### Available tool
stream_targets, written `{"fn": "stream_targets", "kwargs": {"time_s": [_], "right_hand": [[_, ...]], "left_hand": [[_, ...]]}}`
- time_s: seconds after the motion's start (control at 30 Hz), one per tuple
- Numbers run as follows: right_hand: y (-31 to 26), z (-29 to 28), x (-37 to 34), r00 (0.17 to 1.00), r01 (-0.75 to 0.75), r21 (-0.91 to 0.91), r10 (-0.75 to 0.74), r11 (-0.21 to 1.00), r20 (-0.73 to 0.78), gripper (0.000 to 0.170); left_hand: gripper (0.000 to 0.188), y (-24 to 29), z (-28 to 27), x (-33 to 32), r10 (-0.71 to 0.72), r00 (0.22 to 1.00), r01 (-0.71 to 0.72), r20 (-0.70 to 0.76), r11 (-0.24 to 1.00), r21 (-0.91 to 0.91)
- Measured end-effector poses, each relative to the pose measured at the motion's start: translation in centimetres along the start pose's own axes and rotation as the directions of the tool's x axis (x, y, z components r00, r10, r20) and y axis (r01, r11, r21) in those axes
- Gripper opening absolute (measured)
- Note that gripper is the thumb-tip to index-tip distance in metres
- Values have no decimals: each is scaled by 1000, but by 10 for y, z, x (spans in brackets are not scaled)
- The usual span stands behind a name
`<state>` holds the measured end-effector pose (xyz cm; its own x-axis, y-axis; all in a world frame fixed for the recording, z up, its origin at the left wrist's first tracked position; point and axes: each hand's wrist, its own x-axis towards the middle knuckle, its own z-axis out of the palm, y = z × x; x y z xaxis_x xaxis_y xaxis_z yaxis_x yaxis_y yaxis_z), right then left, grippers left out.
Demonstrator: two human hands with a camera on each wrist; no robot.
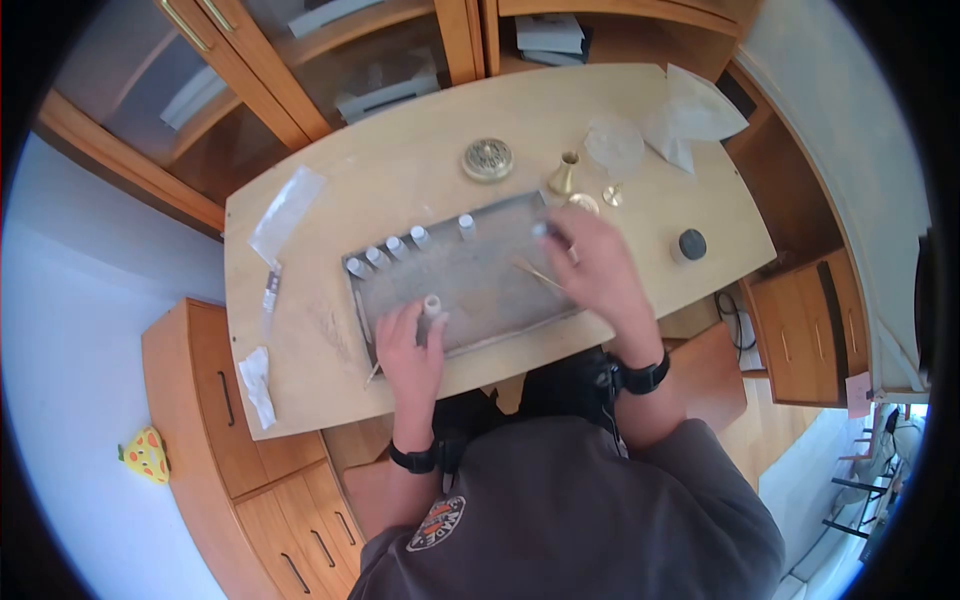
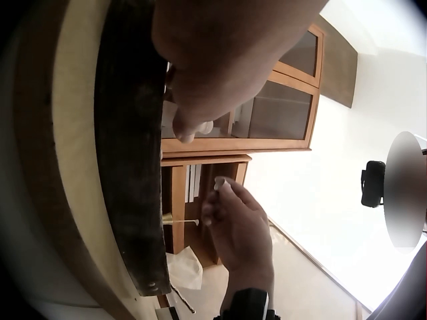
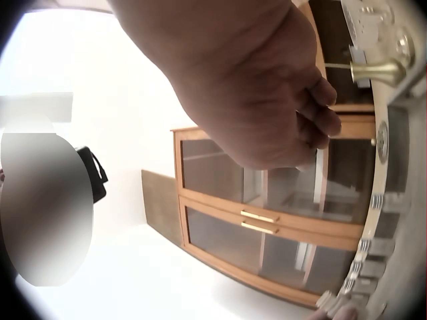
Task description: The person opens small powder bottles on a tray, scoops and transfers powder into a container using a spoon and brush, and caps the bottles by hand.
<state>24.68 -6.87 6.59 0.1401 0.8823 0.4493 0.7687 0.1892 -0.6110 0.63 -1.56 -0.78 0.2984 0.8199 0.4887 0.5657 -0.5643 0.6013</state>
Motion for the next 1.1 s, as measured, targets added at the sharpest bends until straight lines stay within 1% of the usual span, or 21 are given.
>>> {"fn": "stream_targets", "kwargs": {"time_s": [0.03, 0.07, 0.1, 0.17, 0.2, 0.27, 0.3, 0.37, 0.4, 0.47, 0.6, 0.67, 0.7, 0.77, 0.8, 0.87, 0.9, 0.97, 1.0, 1.03, 1.1], "right_hand": [[6, -8, -2, 989, -116, 55, 121, 992, -89, 19], [12, -16, -5, 955, -221, 115, 238, 968, -174, 19], [23, -22, -9, 955, -228, 108, 244, 968, -169, 19], [48, -26, -19, 926, -361, -23, 356, 932, -129, 19], [60, -25, -25, 925, -363, -25, 357, 931, -126, 19], [79, -20, -33, 942, -336, -236, 331, 912, -62, 19], [84, -18, -37, 942, -334, -230, 332, 914, -48, 19], [90, -11, -40, 935, -340, -259, 353, 904, 4, 18], [92, -8, -41, 936, -334, -249, 350, 909, 21, 18], [96, -3, -44, 936, -331, -271, 351, 904, 24, 20], [95, -1, -47, 938, -331, -256, 346, 908, 15, 24], [82, -5, -48, 924, -379, -135, 368, 915, -106, 29], [79, -7, -50, 924, -379, -132, 368, 916, -102, 29], [72, -12, -58, 934, -357, -79, 354, 931, -47, 37], [65, -15, -62, 934, -358, -77, 355, 931, -44, 37], [47, -18, -68, 930, -364, 4, 363, 931, 61, 44], [43, -19, -71, 930, -364, 3, 363, 931, 64, 44], [35, -21, -75, 894, -402, -42, 403, 914, 196, 50], [29, -22, -74, 870, -434, -62, 436, 899, 231, 51], [26, -18, -75, 869, -432, -67, 435, 900, 235, 51], [25, -12, -79, 911, -374, -30, 373, 927, 178, 52]], "left_hand": [[27, 0, 1, 0, 1, 1000, -1, -30, 1000, 11], [27, 1, 1, 0, -13, 999, 14, -36, 1000, 17], [27, 2, 2, 0, -20, 999, 20, -30, 1000, 10], [26, 3, 4, 1, -23, 999, 22, -46, 1000, -19], [26, 4, 4, 2, -27, 999, 26, -45, 999, -19], [26, 6, 3, 1, -91, 996, 91, -25, 996, -17], [26, 4, 3, 0, -103, 994, 103, -25, 995, -8], [26, 0, 4, 2, -19, 994, 21, -110, 1000, 19], [26, 1, 3, 3, -31, 993, 35, -112, 999, 34], [26, 5, 1, 5, -123, 989, 120, -77, 992, -51], [26, 3, 4, 5, -168, 985, 168, -28, 986, -22], [26, 4, 4, 7, -158, 987, 158, -10, 987, 38], [26, 5, 4, 8, -160, 987, 161, -10, 986, 42], [26, 7, 4, 11, -139, 990, 139, 2, 987, 84], [26, 7, 5, 12, -142, 990, 141, 3, 986, 87], [27, 7, 6, 16, -125, 992, 122, 30, 988, 98], [27, 7, 7, 19, -129, 991, 126, 29, 987, 98], [28, 7, 9, 21, -107, 993, 100, 43, 985, 142], [28, 6, 10, 20, -112, 993, 106, 40, 985, 140], [27, 5, 11, 20, -110, 992, 101, 53, 982, 157], [27, 4, 13, 18, -118, 991, 106, 62, 980, 166]]}}
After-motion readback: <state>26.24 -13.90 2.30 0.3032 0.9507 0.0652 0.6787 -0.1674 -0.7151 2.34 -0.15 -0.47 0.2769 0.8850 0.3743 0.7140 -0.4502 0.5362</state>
